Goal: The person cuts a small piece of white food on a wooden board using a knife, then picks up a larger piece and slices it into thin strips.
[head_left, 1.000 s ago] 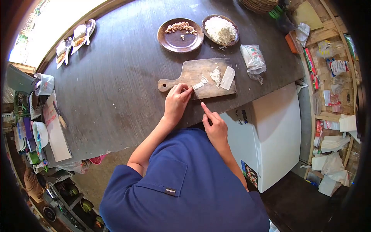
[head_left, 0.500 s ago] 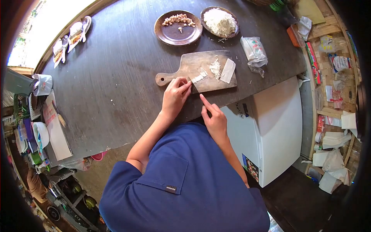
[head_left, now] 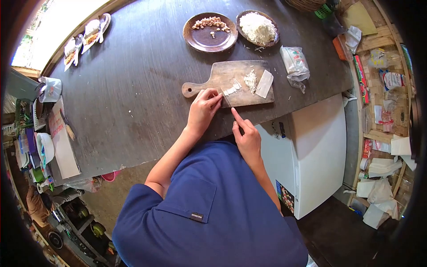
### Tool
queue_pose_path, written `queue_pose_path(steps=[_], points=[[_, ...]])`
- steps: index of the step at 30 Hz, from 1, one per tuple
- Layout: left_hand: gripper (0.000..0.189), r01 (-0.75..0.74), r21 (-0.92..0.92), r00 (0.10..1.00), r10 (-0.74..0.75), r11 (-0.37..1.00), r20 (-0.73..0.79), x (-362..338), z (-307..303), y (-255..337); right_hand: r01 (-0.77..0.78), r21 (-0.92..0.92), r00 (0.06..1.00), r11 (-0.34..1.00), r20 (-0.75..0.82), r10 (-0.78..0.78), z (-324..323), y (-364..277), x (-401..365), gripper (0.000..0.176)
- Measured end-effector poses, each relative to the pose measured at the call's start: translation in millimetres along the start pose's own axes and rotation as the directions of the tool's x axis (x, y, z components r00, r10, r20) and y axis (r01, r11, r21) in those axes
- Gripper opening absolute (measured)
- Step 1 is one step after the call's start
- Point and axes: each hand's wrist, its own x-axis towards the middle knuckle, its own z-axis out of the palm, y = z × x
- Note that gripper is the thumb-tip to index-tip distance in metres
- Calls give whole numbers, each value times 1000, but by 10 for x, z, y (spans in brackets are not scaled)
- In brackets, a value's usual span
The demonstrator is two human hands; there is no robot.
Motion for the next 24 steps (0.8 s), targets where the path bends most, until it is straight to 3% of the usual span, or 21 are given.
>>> queue_pose_path(steps=[4, 9, 15, 24], points=[[25, -43, -4, 999, 43, 999, -18, 2, -25, -25, -18, -49, 1000, 999, 11, 18, -27, -24, -96, 48], [25, 36, -27, 999, -37, 999, -21, -23, 26, -6, -8, -57, 1000, 998, -5, 8, 37, -25, -13, 49], [21, -37, -6, 999, 37, 999, -27, -15, -9, -35, -11, -51, 1000, 999, 4, 12, -2, -21, -100, 51], [22, -23, -12, 1000, 23, 1000, -17, -32, -25, 0, 4, -35, 1000, 999, -10, -4, -15, -76, -63, 50]])
